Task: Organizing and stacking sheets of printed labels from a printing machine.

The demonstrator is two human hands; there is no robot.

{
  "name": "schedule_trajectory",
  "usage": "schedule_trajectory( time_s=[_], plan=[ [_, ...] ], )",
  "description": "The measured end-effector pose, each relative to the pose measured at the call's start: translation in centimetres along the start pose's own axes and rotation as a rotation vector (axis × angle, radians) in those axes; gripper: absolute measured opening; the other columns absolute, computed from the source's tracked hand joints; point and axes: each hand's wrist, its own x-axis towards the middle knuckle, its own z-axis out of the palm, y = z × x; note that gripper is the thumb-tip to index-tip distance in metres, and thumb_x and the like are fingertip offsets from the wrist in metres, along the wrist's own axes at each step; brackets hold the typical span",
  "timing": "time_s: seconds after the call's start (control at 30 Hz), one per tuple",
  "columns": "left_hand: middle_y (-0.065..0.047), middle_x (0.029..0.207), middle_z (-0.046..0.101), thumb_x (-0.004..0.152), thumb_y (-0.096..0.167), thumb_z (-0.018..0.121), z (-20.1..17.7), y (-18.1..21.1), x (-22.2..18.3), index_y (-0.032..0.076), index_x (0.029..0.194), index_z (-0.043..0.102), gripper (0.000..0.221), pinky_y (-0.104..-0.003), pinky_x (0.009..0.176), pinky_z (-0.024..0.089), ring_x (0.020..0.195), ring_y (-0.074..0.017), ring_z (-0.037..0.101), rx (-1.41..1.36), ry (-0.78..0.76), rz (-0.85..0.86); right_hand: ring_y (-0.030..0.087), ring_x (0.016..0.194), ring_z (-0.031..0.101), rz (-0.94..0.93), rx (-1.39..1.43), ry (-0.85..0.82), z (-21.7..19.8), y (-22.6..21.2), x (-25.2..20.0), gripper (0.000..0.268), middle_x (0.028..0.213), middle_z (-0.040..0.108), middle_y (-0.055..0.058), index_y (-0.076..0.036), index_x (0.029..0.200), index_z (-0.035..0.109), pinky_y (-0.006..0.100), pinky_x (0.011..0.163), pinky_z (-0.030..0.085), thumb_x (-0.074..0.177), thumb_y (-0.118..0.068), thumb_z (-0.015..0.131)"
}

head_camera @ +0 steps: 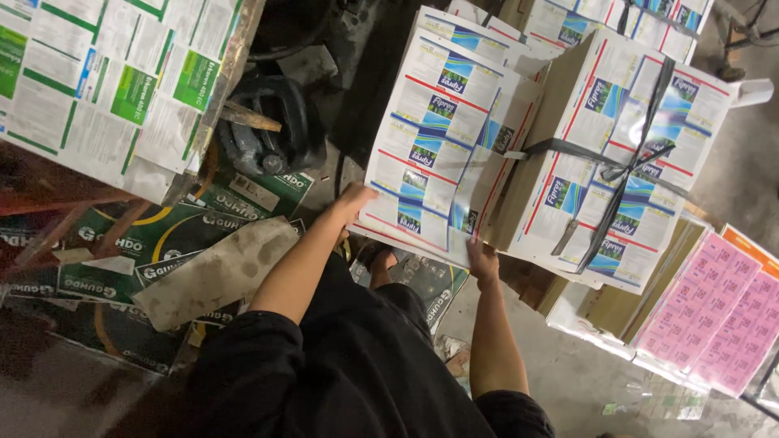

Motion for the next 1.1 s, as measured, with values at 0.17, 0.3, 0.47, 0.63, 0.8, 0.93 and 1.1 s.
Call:
schedule_trajectory(
  time_s=[0.17,0.3,0.47,0.63,0.8,0.93,1.1],
  plan=[
    [-0.019,0.109,0.072,0.086,0.017,0.062,-1.2,2.7,1.0,-0.006,0.123,0.062,0.044,-0.046,0.079,0.06,0.095,-0.0302,0.072,-0.239,-0.128,-0.257,0.006,0.096,0.065,0.233,0.276,-0.215,-1.6,-8.1,-4.8,0.046,0.113,0.07,-0.007,-0.016,0.136,0.061,0.03,0.077,0.053,0.092,-0.028,0.064],
    [-0.016,0.108,0.072,0.093,0.025,0.06,-1.3,4.2,-0.1,-0.005,0.126,0.064,0.045,-0.044,0.076,0.055,0.095,-0.0276,0.069,0.022,-0.068,-0.317,0.015,0.094,0.07,0.276,0.475,-0.335,-2.4,-3.8,-0.1,0.049,0.111,0.071,0.006,0.0,0.139,0.055,0.032,0.08,0.059,0.099,-0.026,0.066],
    [-0.016,0.108,0.071,0.09,0.02,0.064,0.0,5.6,-2.1,-0.002,0.124,0.061,0.041,-0.047,0.08,0.057,0.098,-0.0279,0.069,-0.025,-0.032,-0.168,0.019,0.087,0.069,0.13,0.489,-0.299,0.4,-5.1,-1.3,0.039,0.105,0.07,0.01,0.002,0.132,0.055,0.034,0.073,0.058,0.099,-0.015,0.066],
    [-0.014,0.119,0.067,0.082,0.006,0.07,-0.1,6.7,-4.1,0.003,0.137,0.048,0.059,-0.042,0.086,0.057,0.106,-0.0247,0.066,0.225,0.06,0.196,0.018,0.088,0.068,-0.07,0.475,-0.307,0.1,-6.6,-6.2,0.032,0.104,0.069,0.009,0.002,0.125,0.058,0.034,0.073,0.057,0.095,-0.003,0.066],
    [-0.024,0.132,0.064,0.084,0.014,0.076,3.2,12.9,-16.5,0.002,0.153,0.03,0.084,-0.045,0.097,0.052,0.117,-0.0336,0.064,0.602,0.06,0.531,0.024,0.123,0.061,-0.072,0.409,-0.352,-0.4,1.5,-7.2,0.06,0.137,0.063,0.012,-0.004,0.147,0.047,0.041,0.103,0.05,0.091,-0.014,0.063],
    [-0.03,0.132,0.062,0.091,0.02,0.07,4.3,15.1,-29.5,0.0,0.154,0.03,0.078,-0.047,0.098,0.052,0.119,-0.0407,0.065,0.738,0.108,0.564,0.03,0.128,0.06,0.103,0.819,-0.563,6.1,4.7,-5.3,0.064,0.142,0.063,0.015,0.002,0.148,0.046,0.044,0.108,0.045,0.092,-0.025,0.063],
    [-0.027,0.126,0.068,0.093,0.02,0.059,2.3,16.1,-39.3,0.008,0.162,0.03,0.076,-0.049,0.094,0.052,0.114,-0.0424,0.067,0.831,0.155,0.36,0.025,0.124,0.057,-0.096,0.465,-0.474,12.5,4.1,-6.9,0.066,0.137,0.06,0.016,0.005,0.153,0.039,0.041,0.109,0.044,0.095,-0.013,0.064]
  ],
)
